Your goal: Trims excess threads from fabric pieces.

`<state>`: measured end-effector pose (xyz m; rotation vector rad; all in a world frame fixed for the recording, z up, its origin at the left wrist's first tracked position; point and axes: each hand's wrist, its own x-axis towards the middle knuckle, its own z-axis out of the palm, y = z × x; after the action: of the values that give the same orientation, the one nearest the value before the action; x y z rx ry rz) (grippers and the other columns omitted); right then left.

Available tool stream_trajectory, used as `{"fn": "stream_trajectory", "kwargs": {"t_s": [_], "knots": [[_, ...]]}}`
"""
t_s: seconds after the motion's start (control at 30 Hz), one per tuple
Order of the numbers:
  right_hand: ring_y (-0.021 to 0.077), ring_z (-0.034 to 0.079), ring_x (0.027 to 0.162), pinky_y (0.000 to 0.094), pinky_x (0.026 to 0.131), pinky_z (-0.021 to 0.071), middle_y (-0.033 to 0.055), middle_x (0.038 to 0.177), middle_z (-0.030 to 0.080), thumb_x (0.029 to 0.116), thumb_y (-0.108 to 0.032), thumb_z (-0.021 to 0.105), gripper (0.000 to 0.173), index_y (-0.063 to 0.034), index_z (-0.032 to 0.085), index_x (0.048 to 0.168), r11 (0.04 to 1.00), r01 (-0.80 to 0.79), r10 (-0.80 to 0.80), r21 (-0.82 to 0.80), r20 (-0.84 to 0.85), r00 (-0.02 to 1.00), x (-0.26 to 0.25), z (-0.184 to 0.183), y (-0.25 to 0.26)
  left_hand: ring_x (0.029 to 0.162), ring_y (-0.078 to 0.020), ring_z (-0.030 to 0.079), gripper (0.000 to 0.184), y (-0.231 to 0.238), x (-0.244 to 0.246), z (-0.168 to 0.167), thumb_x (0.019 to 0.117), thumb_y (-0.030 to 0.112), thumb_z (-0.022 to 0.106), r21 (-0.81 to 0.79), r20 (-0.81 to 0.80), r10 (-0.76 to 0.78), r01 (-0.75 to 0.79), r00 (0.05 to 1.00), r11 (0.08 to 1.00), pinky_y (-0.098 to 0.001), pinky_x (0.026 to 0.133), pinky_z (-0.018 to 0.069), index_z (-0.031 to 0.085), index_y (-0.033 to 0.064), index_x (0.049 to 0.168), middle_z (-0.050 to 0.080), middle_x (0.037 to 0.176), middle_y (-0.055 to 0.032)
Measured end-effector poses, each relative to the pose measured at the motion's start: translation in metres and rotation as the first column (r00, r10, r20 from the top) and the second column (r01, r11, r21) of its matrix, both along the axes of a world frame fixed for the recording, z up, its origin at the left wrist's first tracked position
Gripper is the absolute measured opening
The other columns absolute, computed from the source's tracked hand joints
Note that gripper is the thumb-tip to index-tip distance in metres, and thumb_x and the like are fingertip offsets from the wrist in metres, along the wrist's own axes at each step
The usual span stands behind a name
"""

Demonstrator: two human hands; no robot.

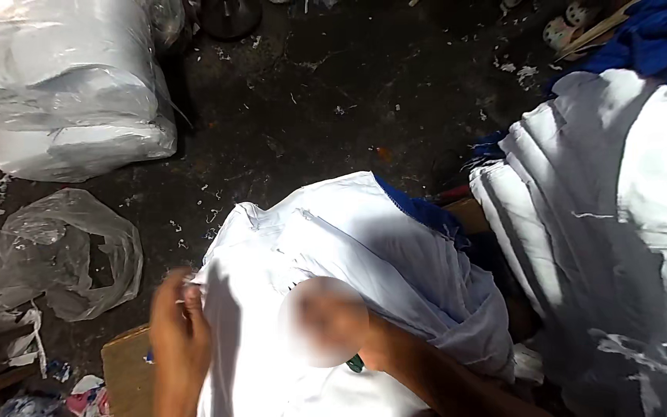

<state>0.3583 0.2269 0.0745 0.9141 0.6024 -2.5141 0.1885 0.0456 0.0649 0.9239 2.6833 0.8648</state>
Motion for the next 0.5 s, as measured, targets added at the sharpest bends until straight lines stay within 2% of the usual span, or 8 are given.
{"fn": "stream_trajectory", "kwargs": {"t_s": [0.07, 0.1, 0.17, 0.23, 0.3, 0.37, 0.43, 0.5], "knots": [[-0.0015, 0.035, 0.042, 0.0116, 0.04, 0.0338, -0.0077, 0.061, 0.039, 0.1121, -0.045, 0.024, 0.044, -0.0159, 0.049, 0.091, 1.0, 0.006, -0.006, -0.022, 0.011, 1.0, 0.012, 0.0, 0.001, 0.129, -0.0626, 0.044, 0.07, 0.006, -0.014, 0.009, 0.1023, 0.021, 0.057, -0.104, -0.065, 0.089, -0.096, 0.994, 0.99, -0.0732, 0.102, 0.0369, 0.025, -0.0153, 0.153, 0.035, 0.148, -0.0442], [-0.0012, 0.035, 0.041, 0.012, 0.04, 0.034, -0.0075, 0.061, 0.039, 0.1121, -0.045, 0.023, 0.045, -0.0157, 0.049, 0.09, 0.999, 0.016, -0.015, -0.03, 0.02, 1.0, 0.017, -0.001, 0.001, 0.133, -0.067, 0.037, 0.075, 0.011, -0.015, 0.011, 0.1008, 0.022, 0.061, -0.134, -0.069, 0.051, -0.06, 0.996, 0.989, -0.0776, 0.102, 0.0329, 0.024, -0.0161, 0.154, 0.029, 0.151, -0.0459], [-0.0012, 0.036, 0.041, 0.0118, 0.039, 0.0346, -0.0074, 0.062, 0.041, 0.1119, -0.044, 0.022, 0.045, -0.0158, 0.05, 0.09, 0.997, 0.062, -0.061, -0.054, 0.018, 0.998, 0.022, -0.004, 0.001, 0.137, -0.0584, 0.04, 0.069, 0.026, -0.002, 0.007, 0.1019, 0.03, 0.057, -0.146, -0.019, -0.111, 0.107, 0.994, 0.984, -0.0714, 0.108, 0.0356, 0.035, -0.011, 0.152, 0.037, 0.153, -0.0378], [-0.0013, 0.036, 0.041, 0.0116, 0.04, 0.0352, -0.0076, 0.062, 0.04, 0.112, -0.043, 0.021, 0.045, -0.0155, 0.05, 0.091, 0.992, 0.106, -0.104, -0.067, 0.019, 0.994, 0.022, -0.005, 0.0, 0.128, -0.0494, 0.053, 0.059, 0.049, 0.022, -0.005, 0.1002, 0.032, 0.061, -0.078, 0.041, -0.254, 0.256, 0.966, 0.964, -0.0653, 0.102, 0.044, 0.05, -0.0038, 0.146, 0.052, 0.143, -0.0286], [-0.001, 0.036, 0.042, 0.012, 0.04, 0.0351, -0.0076, 0.062, 0.04, 0.1121, -0.043, 0.021, 0.045, -0.0154, 0.05, 0.091, 0.989, 0.133, -0.132, -0.067, 0.018, 0.991, 0.021, -0.004, -0.002, 0.107, -0.039, 0.063, 0.044, 0.069, 0.039, -0.027, 0.0978, 0.026, 0.066, -0.036, 0.066, -0.349, 0.352, 0.935, 0.935, -0.057, 0.09, 0.0521, 0.064, 0.0018, 0.134, 0.065, 0.121, -0.0196], [-0.001, 0.036, 0.042, 0.0119, 0.041, 0.0349, -0.0075, 0.063, 0.04, 0.1119, -0.043, 0.022, 0.044, -0.0155, 0.05, 0.092, 0.985, 0.154, -0.153, -0.079, 0.012, 0.988, 0.023, -0.006, -0.005, 0.089, -0.0293, 0.065, 0.018, 0.08, 0.045, -0.045, 0.0956, 0.015, 0.068, -0.063, 0.073, -0.381, 0.386, 0.922, 0.92, -0.049, 0.08, 0.0528, 0.077, 0.0053, 0.108, 0.067, 0.095, -0.0111], [-0.0005, 0.037, 0.042, 0.0123, 0.041, 0.0355, -0.0073, 0.062, 0.04, 0.1118, -0.043, 0.021, 0.045, -0.0153, 0.05, 0.092, 0.982, 0.17, -0.17, -0.084, 0.011, 0.985, 0.024, -0.008, -0.003, 0.084, -0.0248, 0.067, 0.012, 0.084, 0.044, -0.044, 0.0955, 0.012, 0.067, -0.078, 0.067, -0.396, 0.401, 0.916, 0.913, -0.0463, 0.079, 0.0538, 0.078, 0.0074, 0.094, 0.068, 0.086, -0.007], [-0.0002, 0.037, 0.042, 0.0128, 0.041, 0.0361, -0.0073, 0.063, 0.041, 0.112, -0.043, 0.021, 0.045, -0.0151, 0.05, 0.092, 0.98, 0.178, -0.178, -0.085, 0.015, 0.984, 0.026, -0.008, -0.003, 0.08, -0.0195, 0.067, 0.016, 0.076, 0.04, -0.04, 0.0973, 0.015, 0.064, -0.014, 0.08, -0.387, 0.39, 0.918, 0.921, -0.0434, 0.079, 0.0556, 0.077, 0.0086, 0.092, 0.067, 0.082, -0.0026]]}}
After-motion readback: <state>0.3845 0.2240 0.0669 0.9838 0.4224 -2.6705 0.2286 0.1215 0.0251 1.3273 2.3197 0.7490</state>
